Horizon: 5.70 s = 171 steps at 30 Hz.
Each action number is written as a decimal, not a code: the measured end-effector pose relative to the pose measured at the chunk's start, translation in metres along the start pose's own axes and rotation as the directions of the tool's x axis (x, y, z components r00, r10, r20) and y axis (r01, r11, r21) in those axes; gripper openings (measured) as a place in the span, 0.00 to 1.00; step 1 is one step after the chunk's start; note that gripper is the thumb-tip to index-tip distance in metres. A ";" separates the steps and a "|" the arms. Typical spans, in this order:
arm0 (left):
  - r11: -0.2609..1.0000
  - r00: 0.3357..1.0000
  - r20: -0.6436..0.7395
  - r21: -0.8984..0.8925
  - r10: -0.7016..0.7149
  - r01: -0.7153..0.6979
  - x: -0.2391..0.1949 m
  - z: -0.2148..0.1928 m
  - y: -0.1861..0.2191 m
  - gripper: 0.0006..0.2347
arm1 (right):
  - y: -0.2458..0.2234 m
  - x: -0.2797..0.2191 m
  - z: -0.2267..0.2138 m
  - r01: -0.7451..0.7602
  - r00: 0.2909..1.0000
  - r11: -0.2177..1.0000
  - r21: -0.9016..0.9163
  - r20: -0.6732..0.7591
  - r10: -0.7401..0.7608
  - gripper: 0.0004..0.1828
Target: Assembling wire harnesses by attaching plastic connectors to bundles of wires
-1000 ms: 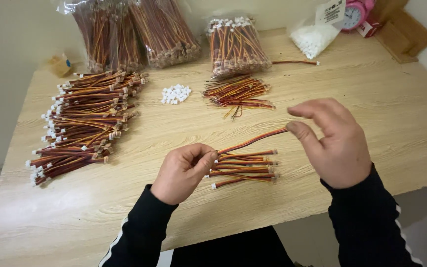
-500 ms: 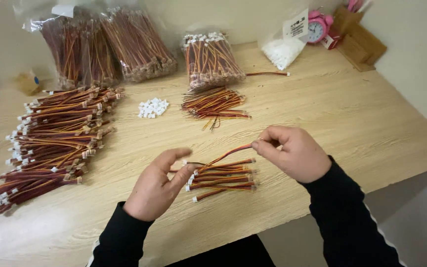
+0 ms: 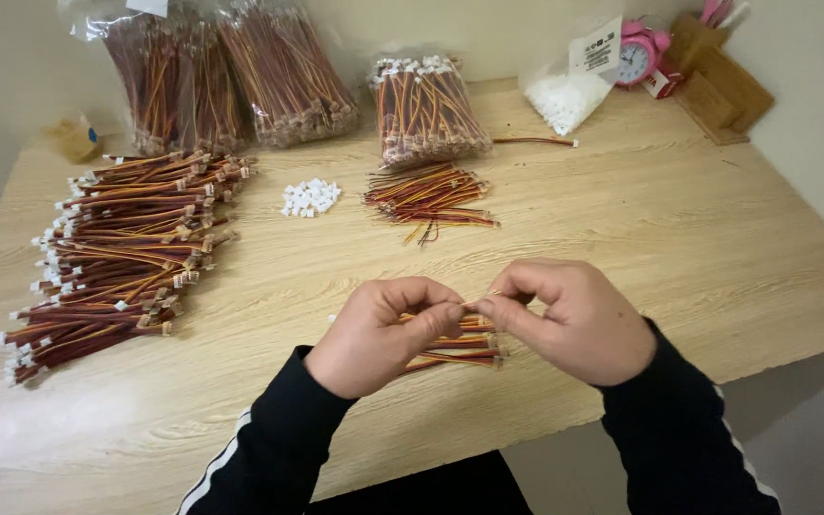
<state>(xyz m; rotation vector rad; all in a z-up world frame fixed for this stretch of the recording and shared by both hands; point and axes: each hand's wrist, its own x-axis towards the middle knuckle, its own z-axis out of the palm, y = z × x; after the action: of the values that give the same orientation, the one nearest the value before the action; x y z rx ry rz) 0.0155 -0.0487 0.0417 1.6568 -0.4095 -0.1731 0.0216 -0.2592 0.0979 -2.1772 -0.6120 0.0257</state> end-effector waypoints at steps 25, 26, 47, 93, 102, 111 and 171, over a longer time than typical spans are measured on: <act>0.856 0.983 -0.180 0.513 0.029 0.068 -0.008 -0.015 -0.010 0.06 | 0.027 0.032 0.032 0.391 0.916 0.833 -0.391 0.078 -0.394 0.08; 0.887 0.985 -0.169 0.459 0.029 0.053 -0.008 -0.014 -0.008 0.04 | 0.031 0.035 0.041 0.307 0.950 0.890 -0.338 0.169 -0.263 0.08; 0.957 0.977 -0.204 0.265 -0.068 0.122 -0.007 -0.027 -0.053 0.06 | 0.051 0.055 0.057 -0.003 0.971 0.991 -0.132 0.235 0.035 0.06; 0.484 0.771 -0.628 0.711 0.110 0.510 0.104 -0.215 -0.211 0.12 | 0.115 0.042 0.053 -0.212 0.977 0.961 0.177 0.040 0.208 0.09; 0.181 0.735 -0.654 0.713 -0.176 0.678 0.142 -0.191 -0.172 0.11 | 0.121 0.050 0.064 -0.442 0.893 0.845 0.302 0.058 0.447 0.07; 0.516 0.829 -0.552 0.737 0.088 0.436 0.099 -0.163 -0.167 0.11 | 0.091 0.041 0.054 -0.285 0.957 0.930 0.233 0.024 0.288 0.08; 0.416 0.881 -0.075 -0.898 -0.468 0.144 -0.052 0.023 -0.069 0.07 | -0.005 0.006 0.062 -0.034 0.987 0.918 -0.395 0.132 0.093 0.10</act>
<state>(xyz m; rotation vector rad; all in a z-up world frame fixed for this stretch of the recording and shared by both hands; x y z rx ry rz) -0.0289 -0.0460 -0.0359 0.6498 0.2645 -0.3275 0.0111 -0.2083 0.0630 -2.6027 -0.6748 0.1090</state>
